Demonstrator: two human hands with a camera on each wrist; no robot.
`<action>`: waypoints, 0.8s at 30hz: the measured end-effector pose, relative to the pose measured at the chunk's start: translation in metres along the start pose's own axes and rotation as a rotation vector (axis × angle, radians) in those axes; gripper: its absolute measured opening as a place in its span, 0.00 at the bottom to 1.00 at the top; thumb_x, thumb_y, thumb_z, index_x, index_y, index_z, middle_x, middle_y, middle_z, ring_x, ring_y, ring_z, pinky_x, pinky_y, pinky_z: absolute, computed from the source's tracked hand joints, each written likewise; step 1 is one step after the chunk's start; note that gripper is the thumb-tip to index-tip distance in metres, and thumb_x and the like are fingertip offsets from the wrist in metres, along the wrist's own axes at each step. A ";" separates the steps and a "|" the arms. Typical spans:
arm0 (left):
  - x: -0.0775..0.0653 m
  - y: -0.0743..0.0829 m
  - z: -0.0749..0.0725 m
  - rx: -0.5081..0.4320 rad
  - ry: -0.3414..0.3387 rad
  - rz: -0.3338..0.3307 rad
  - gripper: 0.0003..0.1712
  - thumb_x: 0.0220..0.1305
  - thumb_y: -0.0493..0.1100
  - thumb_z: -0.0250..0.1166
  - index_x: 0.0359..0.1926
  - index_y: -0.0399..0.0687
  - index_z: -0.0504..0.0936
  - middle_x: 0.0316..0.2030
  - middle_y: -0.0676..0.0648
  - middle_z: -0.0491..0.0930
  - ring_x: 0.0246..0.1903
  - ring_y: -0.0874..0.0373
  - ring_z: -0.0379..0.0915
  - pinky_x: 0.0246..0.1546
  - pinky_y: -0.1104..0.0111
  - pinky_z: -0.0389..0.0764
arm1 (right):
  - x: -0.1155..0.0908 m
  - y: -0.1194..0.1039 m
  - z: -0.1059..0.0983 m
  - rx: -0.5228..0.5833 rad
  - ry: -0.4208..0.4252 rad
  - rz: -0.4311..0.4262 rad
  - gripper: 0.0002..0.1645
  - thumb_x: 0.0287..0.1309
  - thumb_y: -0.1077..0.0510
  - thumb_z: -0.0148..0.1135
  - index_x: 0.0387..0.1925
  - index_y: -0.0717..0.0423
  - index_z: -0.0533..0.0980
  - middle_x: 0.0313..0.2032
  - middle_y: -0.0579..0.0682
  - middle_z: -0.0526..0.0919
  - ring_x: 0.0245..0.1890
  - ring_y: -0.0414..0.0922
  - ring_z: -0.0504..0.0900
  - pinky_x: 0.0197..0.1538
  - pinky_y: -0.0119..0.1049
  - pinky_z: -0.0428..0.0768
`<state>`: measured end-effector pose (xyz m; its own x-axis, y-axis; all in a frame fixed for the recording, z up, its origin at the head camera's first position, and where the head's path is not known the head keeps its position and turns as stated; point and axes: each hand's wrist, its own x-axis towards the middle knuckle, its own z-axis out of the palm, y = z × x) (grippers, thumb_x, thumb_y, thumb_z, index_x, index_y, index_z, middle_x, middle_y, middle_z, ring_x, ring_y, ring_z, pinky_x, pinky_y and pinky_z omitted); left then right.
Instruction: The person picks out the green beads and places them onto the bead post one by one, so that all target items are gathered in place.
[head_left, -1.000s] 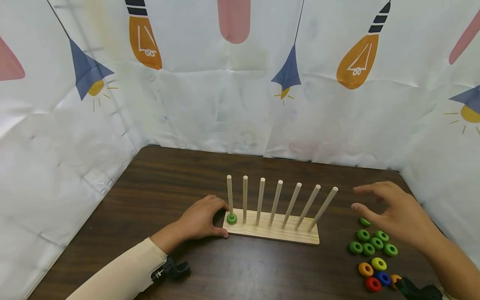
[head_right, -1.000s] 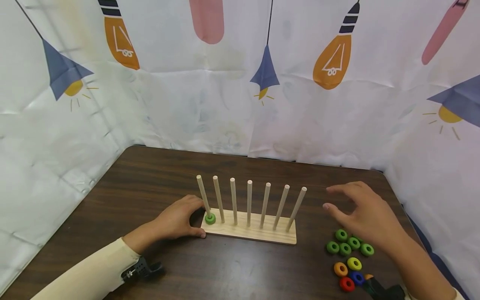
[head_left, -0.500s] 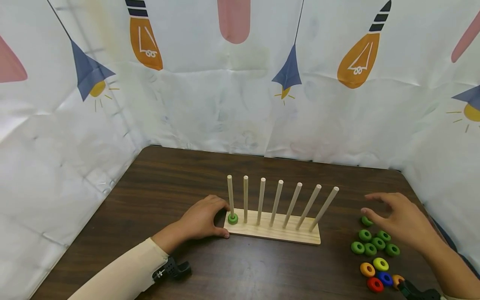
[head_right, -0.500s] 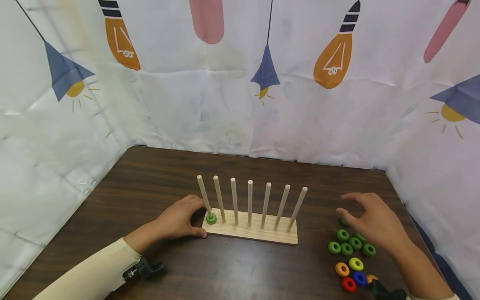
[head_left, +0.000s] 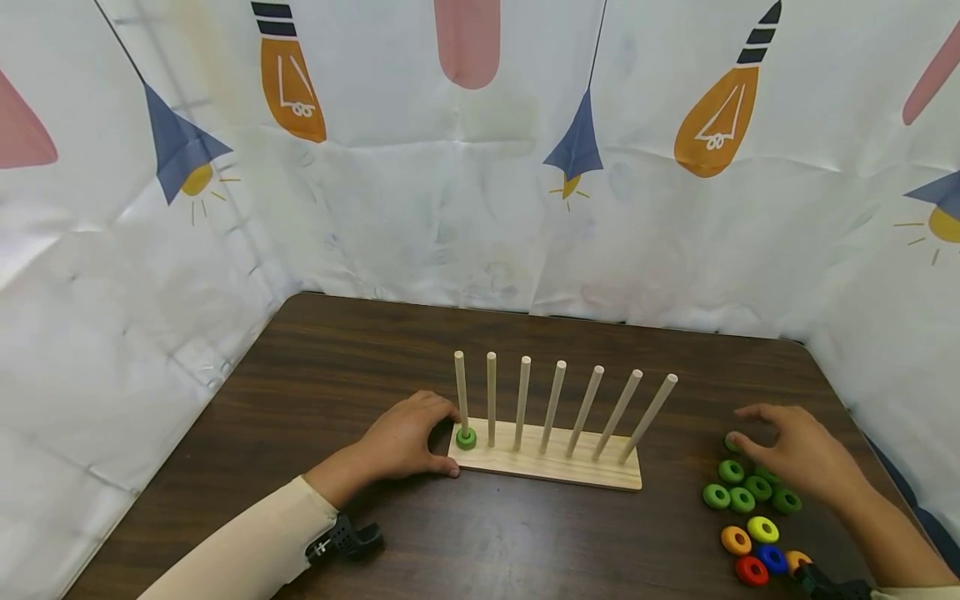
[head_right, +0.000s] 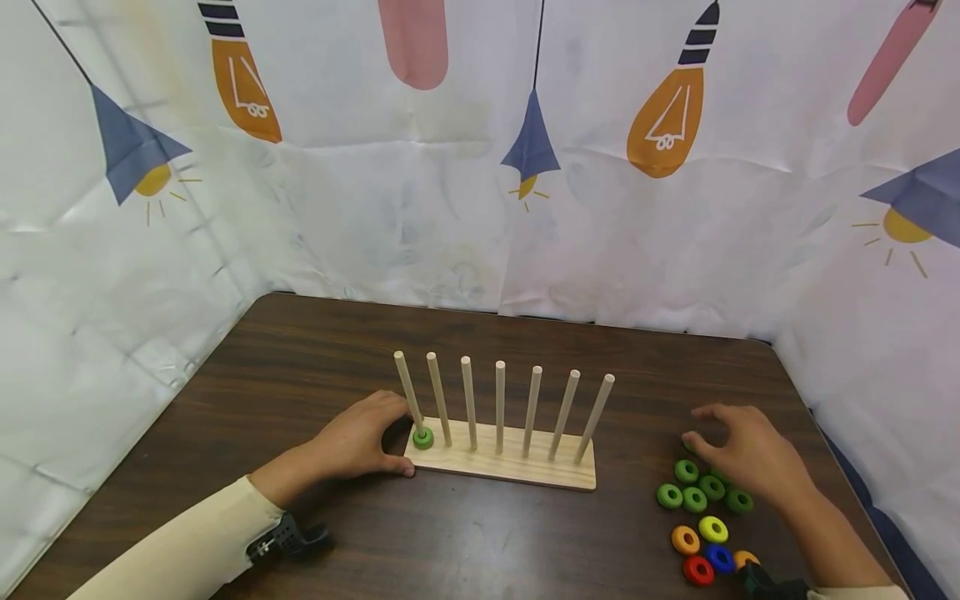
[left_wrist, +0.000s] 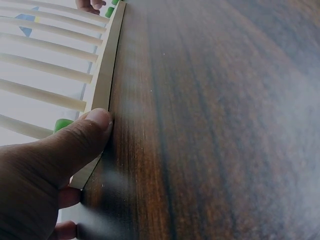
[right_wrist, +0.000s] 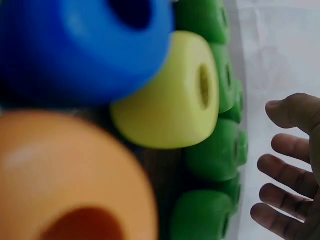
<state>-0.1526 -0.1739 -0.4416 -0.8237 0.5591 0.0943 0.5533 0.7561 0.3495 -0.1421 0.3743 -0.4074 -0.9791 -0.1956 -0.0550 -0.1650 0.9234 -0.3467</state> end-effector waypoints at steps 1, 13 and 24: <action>0.000 0.000 0.000 -0.001 -0.001 -0.001 0.36 0.46 0.64 0.82 0.53 0.56 0.81 0.51 0.55 0.80 0.59 0.53 0.72 0.57 0.53 0.76 | 0.000 0.002 0.001 0.000 -0.005 0.002 0.36 0.65 0.37 0.67 0.59 0.63 0.79 0.54 0.71 0.79 0.48 0.70 0.79 0.40 0.64 0.78; 0.000 0.000 -0.001 -0.006 -0.001 -0.005 0.36 0.45 0.64 0.82 0.52 0.56 0.81 0.50 0.55 0.80 0.59 0.53 0.72 0.58 0.54 0.75 | 0.003 0.015 0.013 -0.003 -0.032 -0.014 0.29 0.61 0.41 0.71 0.53 0.58 0.82 0.47 0.64 0.84 0.46 0.67 0.82 0.39 0.62 0.80; -0.001 0.001 -0.001 -0.005 -0.002 -0.002 0.36 0.46 0.65 0.81 0.53 0.56 0.81 0.51 0.55 0.80 0.59 0.53 0.72 0.58 0.53 0.75 | 0.003 0.016 0.013 -0.018 -0.043 -0.018 0.28 0.61 0.43 0.72 0.54 0.57 0.82 0.45 0.60 0.86 0.44 0.63 0.83 0.38 0.60 0.80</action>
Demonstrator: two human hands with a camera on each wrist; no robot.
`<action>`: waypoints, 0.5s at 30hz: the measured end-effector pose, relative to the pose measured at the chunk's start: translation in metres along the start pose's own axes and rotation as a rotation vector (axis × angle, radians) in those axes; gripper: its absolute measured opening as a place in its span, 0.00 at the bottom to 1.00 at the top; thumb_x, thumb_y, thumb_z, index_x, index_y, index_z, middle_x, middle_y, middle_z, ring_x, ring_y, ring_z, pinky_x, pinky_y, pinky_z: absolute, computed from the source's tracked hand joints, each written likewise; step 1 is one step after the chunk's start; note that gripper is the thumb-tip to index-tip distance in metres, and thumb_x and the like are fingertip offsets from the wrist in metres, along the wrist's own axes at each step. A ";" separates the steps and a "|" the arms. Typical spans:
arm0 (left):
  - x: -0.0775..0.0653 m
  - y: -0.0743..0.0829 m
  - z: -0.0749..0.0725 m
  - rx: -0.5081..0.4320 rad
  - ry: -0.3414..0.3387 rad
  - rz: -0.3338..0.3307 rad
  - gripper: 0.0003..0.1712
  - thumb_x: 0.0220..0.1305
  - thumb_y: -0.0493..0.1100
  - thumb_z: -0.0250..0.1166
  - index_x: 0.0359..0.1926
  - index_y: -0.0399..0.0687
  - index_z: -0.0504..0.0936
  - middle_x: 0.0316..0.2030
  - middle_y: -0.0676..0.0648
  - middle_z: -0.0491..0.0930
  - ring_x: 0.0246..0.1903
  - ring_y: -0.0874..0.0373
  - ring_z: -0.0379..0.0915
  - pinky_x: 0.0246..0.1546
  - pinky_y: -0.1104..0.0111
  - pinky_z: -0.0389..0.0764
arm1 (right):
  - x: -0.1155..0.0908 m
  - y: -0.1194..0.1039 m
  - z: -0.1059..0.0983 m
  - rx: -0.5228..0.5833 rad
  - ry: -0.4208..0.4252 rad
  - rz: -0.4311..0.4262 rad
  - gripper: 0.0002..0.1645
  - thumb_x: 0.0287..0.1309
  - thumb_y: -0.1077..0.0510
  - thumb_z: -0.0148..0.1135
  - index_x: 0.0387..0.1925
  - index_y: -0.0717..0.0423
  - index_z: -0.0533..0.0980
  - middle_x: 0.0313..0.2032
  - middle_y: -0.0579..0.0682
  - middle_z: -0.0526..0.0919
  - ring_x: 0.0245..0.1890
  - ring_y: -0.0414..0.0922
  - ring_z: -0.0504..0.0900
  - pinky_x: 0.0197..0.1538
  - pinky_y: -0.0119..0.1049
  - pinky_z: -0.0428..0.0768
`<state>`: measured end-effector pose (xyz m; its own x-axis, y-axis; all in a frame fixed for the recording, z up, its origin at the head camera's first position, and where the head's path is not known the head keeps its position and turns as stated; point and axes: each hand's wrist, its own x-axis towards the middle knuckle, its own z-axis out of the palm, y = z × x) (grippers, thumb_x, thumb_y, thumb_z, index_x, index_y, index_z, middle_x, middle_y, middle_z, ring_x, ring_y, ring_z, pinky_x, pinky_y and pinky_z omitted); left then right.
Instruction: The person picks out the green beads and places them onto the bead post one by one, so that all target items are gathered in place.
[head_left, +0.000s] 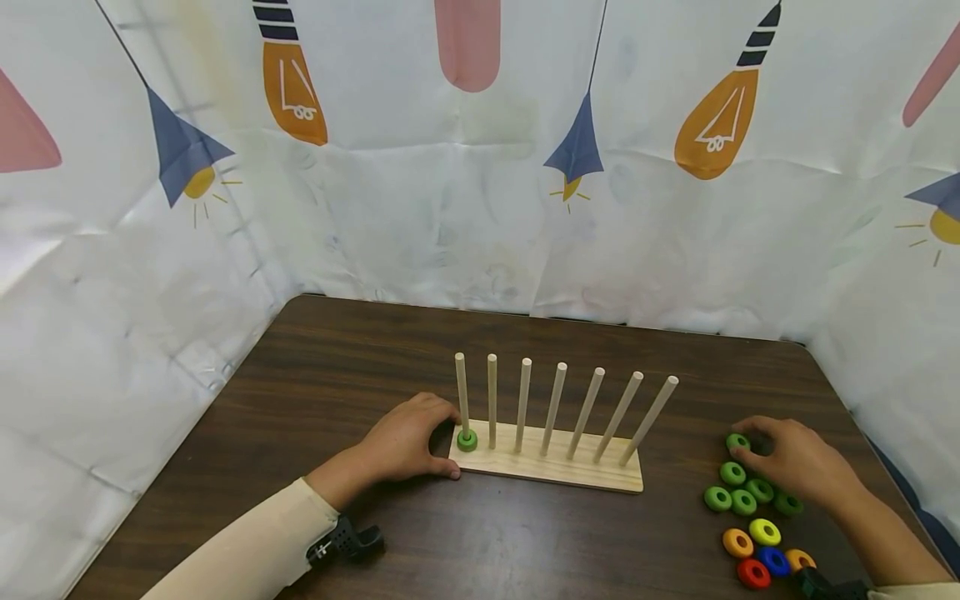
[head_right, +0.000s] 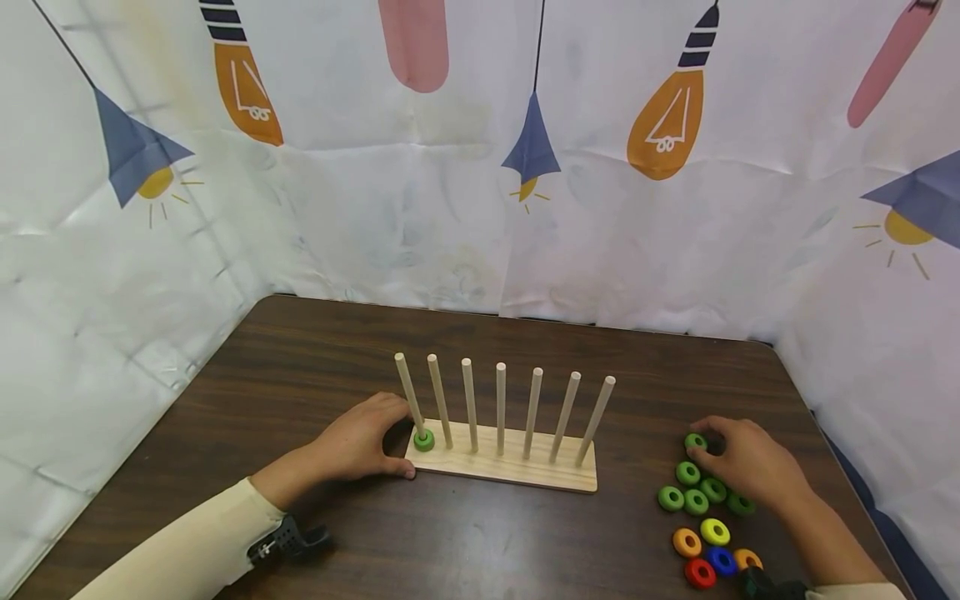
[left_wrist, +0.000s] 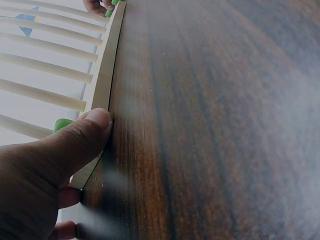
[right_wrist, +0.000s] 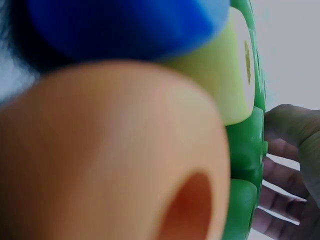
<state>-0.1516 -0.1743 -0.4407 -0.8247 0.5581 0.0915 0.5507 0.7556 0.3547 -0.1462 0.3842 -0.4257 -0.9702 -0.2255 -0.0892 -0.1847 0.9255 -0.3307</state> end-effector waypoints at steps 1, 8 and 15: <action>0.000 0.000 0.000 0.001 0.000 0.002 0.36 0.46 0.65 0.81 0.53 0.56 0.81 0.51 0.55 0.80 0.59 0.53 0.72 0.58 0.53 0.76 | 0.000 -0.001 -0.001 -0.004 0.003 0.006 0.28 0.61 0.43 0.72 0.54 0.58 0.81 0.45 0.61 0.85 0.44 0.64 0.83 0.37 0.60 0.80; 0.001 0.001 0.000 0.003 0.007 0.010 0.36 0.46 0.64 0.82 0.52 0.54 0.81 0.50 0.54 0.80 0.58 0.52 0.73 0.57 0.53 0.76 | -0.002 -0.009 -0.010 -0.016 0.027 0.036 0.30 0.62 0.40 0.70 0.54 0.58 0.79 0.45 0.63 0.83 0.44 0.64 0.82 0.34 0.57 0.79; 0.001 0.001 0.000 0.004 0.014 0.014 0.36 0.45 0.63 0.83 0.52 0.55 0.81 0.51 0.54 0.80 0.58 0.53 0.73 0.58 0.54 0.76 | -0.003 -0.023 -0.022 -0.017 0.044 0.000 0.26 0.62 0.45 0.71 0.53 0.57 0.80 0.47 0.65 0.83 0.46 0.66 0.81 0.35 0.59 0.80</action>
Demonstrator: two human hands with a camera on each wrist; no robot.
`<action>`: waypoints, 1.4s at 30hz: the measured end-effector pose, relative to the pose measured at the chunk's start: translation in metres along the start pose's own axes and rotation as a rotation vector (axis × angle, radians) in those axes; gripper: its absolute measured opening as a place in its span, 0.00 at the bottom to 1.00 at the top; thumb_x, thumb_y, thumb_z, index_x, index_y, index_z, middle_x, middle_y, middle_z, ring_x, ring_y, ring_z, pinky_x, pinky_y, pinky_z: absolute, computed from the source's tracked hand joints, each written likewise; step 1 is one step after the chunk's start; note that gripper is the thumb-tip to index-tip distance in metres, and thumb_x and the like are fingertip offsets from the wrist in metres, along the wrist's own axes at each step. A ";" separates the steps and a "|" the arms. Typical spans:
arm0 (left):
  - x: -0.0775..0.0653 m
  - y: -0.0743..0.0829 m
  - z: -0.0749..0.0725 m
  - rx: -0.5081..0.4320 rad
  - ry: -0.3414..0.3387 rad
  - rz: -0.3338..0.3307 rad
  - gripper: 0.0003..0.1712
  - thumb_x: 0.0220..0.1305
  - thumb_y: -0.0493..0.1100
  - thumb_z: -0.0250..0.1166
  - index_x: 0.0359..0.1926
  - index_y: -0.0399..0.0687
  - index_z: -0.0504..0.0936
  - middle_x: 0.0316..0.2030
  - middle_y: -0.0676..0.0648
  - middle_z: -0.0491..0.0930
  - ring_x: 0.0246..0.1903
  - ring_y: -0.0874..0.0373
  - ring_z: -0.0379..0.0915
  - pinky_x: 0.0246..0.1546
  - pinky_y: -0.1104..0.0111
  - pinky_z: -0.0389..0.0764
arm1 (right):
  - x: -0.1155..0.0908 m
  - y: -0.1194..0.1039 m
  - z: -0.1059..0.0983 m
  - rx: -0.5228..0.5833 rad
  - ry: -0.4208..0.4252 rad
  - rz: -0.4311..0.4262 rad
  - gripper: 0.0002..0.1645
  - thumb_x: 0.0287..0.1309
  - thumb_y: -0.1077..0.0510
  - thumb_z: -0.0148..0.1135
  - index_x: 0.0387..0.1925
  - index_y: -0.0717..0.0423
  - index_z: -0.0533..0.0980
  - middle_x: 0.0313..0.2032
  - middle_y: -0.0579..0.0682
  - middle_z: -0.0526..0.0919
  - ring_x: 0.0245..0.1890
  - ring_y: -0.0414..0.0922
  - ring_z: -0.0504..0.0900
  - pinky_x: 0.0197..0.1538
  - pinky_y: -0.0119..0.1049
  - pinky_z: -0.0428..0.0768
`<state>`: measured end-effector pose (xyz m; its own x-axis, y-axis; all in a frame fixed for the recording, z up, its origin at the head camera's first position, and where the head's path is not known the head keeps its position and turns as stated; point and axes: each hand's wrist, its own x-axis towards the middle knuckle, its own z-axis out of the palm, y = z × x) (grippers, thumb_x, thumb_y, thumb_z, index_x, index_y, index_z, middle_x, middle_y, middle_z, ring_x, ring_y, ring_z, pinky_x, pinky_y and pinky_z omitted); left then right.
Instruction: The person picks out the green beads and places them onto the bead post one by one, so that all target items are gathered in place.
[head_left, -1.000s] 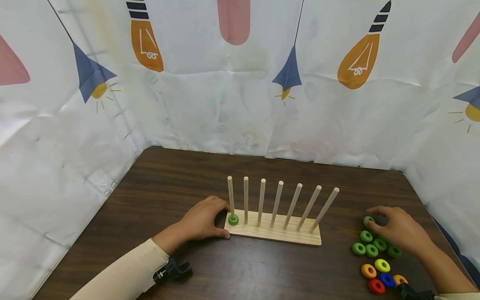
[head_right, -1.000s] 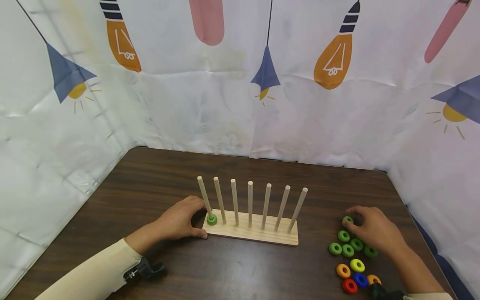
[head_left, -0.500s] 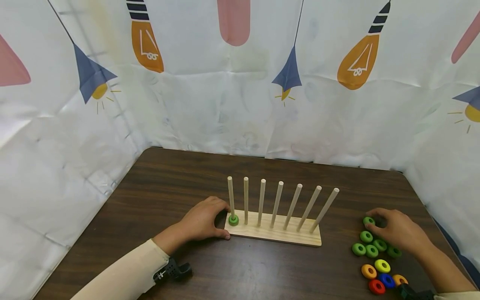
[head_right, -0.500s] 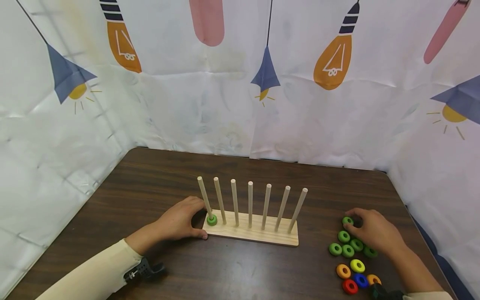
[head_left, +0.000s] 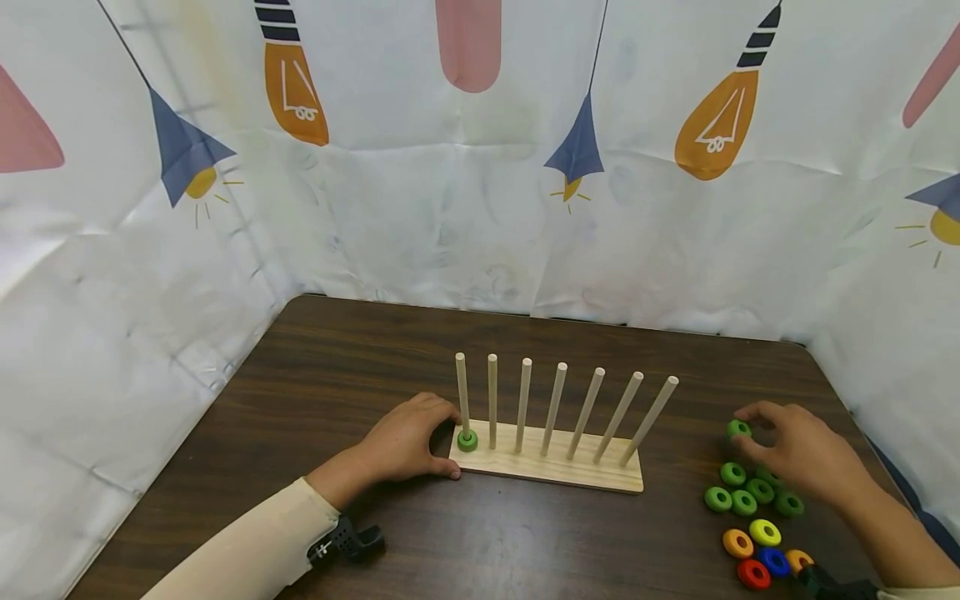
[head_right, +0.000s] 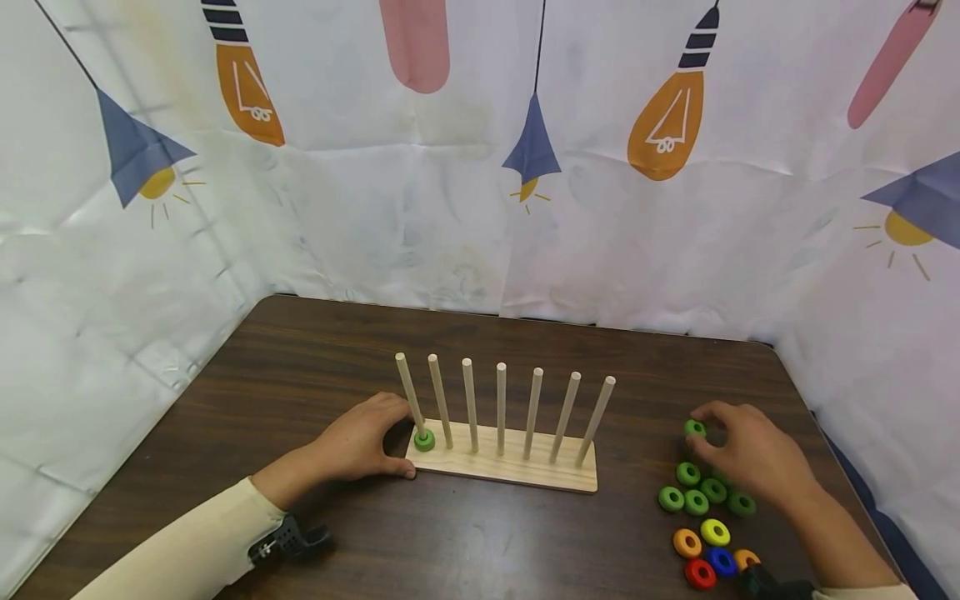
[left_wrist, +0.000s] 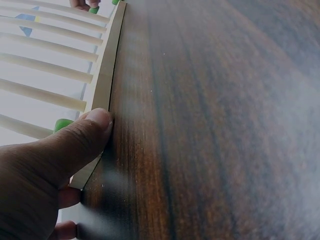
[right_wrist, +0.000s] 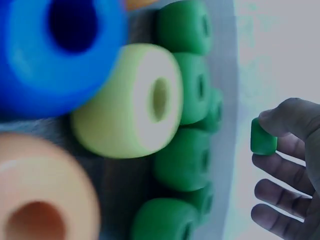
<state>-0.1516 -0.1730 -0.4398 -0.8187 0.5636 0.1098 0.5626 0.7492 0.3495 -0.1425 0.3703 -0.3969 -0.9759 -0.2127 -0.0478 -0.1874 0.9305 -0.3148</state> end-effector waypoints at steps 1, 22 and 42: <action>0.000 0.000 0.000 0.000 0.000 0.000 0.36 0.45 0.63 0.83 0.52 0.55 0.81 0.51 0.54 0.80 0.58 0.53 0.73 0.57 0.54 0.76 | 0.000 -0.002 -0.002 0.000 0.009 -0.008 0.25 0.62 0.46 0.72 0.53 0.57 0.80 0.46 0.64 0.83 0.46 0.65 0.81 0.35 0.59 0.80; 0.000 0.000 0.001 -0.008 -0.001 0.002 0.35 0.47 0.62 0.82 0.52 0.54 0.81 0.51 0.53 0.80 0.58 0.52 0.73 0.57 0.52 0.76 | 0.000 -0.036 -0.035 -0.050 0.223 -0.238 0.21 0.52 0.58 0.79 0.49 0.56 0.84 0.44 0.53 0.86 0.43 0.57 0.82 0.38 0.53 0.79; 0.001 -0.001 0.001 -0.003 -0.015 -0.022 0.36 0.45 0.63 0.83 0.52 0.56 0.81 0.52 0.53 0.80 0.59 0.51 0.72 0.56 0.51 0.76 | 0.000 -0.074 -0.062 -0.124 0.298 -0.291 0.22 0.52 0.56 0.79 0.49 0.49 0.84 0.44 0.47 0.86 0.42 0.48 0.77 0.35 0.46 0.77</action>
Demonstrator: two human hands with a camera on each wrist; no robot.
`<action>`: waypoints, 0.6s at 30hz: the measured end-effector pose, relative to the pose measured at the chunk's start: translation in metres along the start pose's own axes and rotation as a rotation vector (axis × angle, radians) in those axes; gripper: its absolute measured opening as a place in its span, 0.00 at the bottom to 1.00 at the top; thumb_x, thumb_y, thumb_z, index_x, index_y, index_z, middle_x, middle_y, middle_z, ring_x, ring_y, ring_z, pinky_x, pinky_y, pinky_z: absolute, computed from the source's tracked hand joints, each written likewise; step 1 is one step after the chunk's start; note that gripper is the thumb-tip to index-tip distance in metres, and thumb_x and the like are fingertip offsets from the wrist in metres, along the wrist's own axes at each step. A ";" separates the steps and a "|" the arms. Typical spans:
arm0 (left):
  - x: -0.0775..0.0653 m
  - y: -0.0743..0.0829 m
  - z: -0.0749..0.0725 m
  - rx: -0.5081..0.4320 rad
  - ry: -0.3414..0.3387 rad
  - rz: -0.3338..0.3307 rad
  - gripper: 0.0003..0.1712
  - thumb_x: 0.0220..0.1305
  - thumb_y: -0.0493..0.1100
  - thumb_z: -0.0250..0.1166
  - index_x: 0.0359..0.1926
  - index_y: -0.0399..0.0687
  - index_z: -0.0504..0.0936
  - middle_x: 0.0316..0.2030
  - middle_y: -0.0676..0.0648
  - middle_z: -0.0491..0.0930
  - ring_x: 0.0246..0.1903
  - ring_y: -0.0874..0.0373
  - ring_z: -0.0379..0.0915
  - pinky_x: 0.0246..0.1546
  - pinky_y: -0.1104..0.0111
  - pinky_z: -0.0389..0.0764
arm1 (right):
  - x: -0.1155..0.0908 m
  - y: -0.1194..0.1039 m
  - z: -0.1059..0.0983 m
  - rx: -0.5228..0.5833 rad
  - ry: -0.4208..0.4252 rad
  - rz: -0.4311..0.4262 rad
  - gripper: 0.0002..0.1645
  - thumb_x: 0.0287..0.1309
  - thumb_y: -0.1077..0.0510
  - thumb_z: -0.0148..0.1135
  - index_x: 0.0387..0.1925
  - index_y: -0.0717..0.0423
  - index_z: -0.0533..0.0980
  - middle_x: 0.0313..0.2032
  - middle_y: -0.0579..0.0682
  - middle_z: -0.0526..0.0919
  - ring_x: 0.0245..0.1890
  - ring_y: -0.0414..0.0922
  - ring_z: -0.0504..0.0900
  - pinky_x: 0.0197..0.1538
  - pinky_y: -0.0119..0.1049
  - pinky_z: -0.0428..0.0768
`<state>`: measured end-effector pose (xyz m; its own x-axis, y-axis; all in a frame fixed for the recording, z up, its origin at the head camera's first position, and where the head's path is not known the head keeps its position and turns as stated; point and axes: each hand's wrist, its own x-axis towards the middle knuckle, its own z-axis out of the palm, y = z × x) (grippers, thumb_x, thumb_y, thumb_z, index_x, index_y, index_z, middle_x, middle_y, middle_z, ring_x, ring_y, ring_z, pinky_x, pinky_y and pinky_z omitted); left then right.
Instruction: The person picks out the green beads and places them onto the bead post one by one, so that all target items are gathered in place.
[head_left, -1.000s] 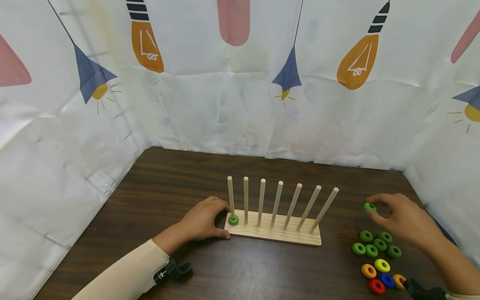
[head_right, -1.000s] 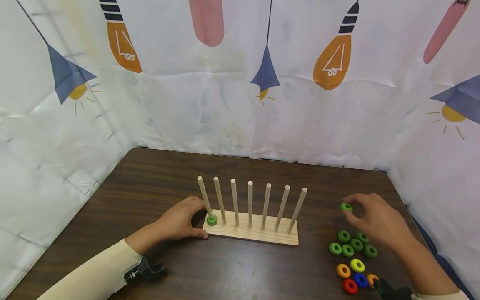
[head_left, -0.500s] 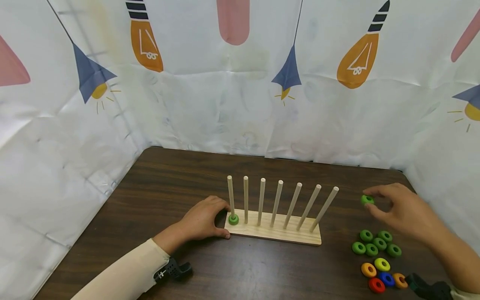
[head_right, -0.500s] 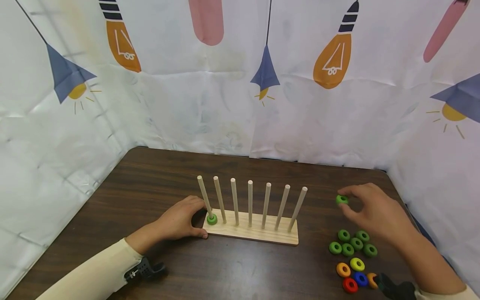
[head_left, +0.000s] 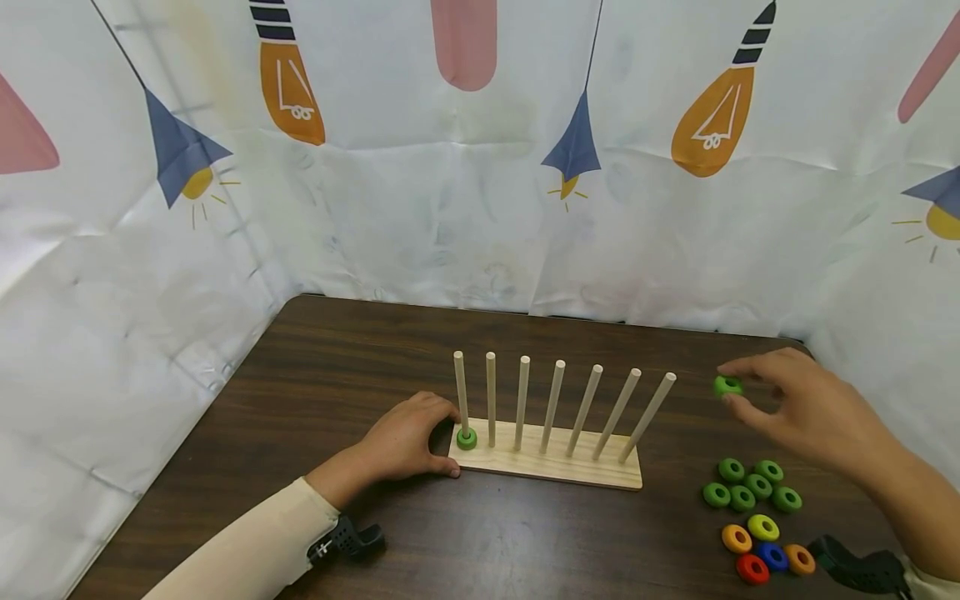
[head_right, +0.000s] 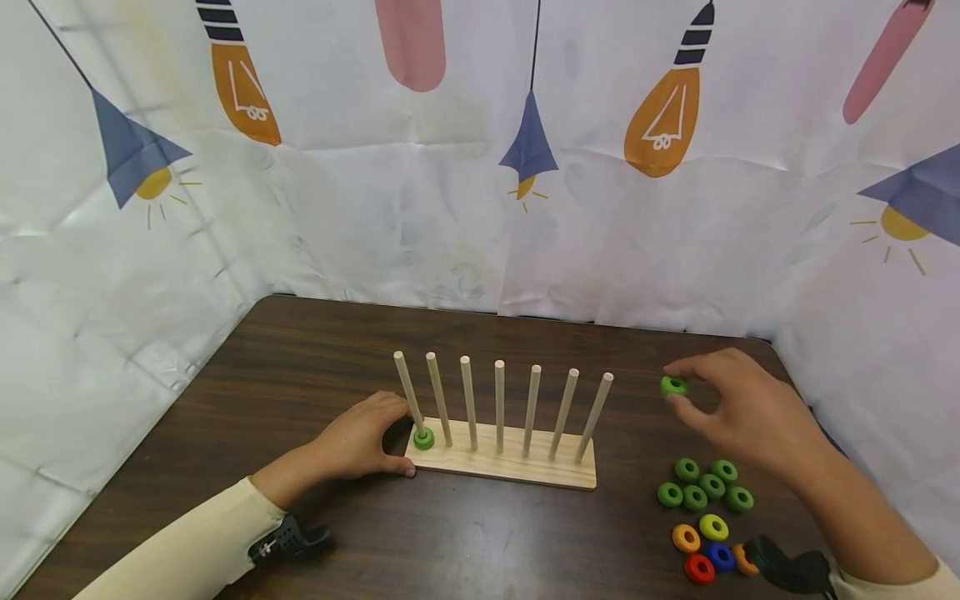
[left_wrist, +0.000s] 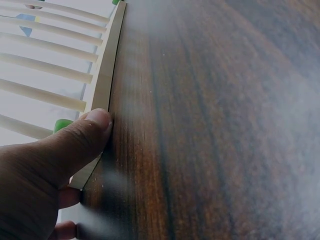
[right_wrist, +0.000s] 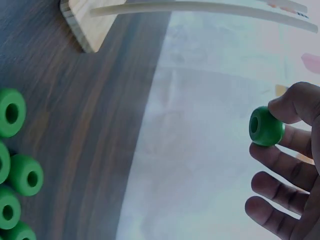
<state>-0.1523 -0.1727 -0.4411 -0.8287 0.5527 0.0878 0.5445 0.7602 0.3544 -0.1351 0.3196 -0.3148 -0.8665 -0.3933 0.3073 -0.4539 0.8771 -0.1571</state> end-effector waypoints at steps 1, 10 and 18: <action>0.000 0.000 0.000 0.002 0.001 0.000 0.36 0.45 0.63 0.83 0.52 0.56 0.81 0.52 0.53 0.80 0.59 0.51 0.72 0.56 0.50 0.76 | 0.001 -0.001 -0.001 -0.002 0.004 -0.009 0.22 0.51 0.56 0.79 0.49 0.49 0.85 0.44 0.47 0.86 0.42 0.47 0.77 0.35 0.45 0.77; -0.001 0.001 -0.001 -0.002 -0.002 -0.006 0.36 0.45 0.64 0.82 0.52 0.56 0.81 0.52 0.53 0.80 0.59 0.52 0.72 0.56 0.51 0.76 | 0.009 -0.016 -0.013 -0.015 0.052 -0.072 0.24 0.48 0.57 0.80 0.49 0.48 0.84 0.43 0.46 0.86 0.42 0.47 0.78 0.36 0.49 0.78; -0.001 0.001 -0.001 0.000 -0.002 -0.008 0.37 0.45 0.65 0.82 0.52 0.56 0.81 0.52 0.54 0.80 0.58 0.52 0.72 0.56 0.51 0.76 | 0.018 -0.028 -0.020 -0.001 0.116 -0.144 0.26 0.44 0.59 0.81 0.49 0.46 0.84 0.44 0.45 0.86 0.44 0.47 0.79 0.39 0.44 0.77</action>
<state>-0.1508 -0.1729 -0.4399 -0.8327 0.5474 0.0835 0.5382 0.7646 0.3546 -0.1336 0.2936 -0.2867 -0.7630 -0.4800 0.4329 -0.5710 0.8145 -0.1031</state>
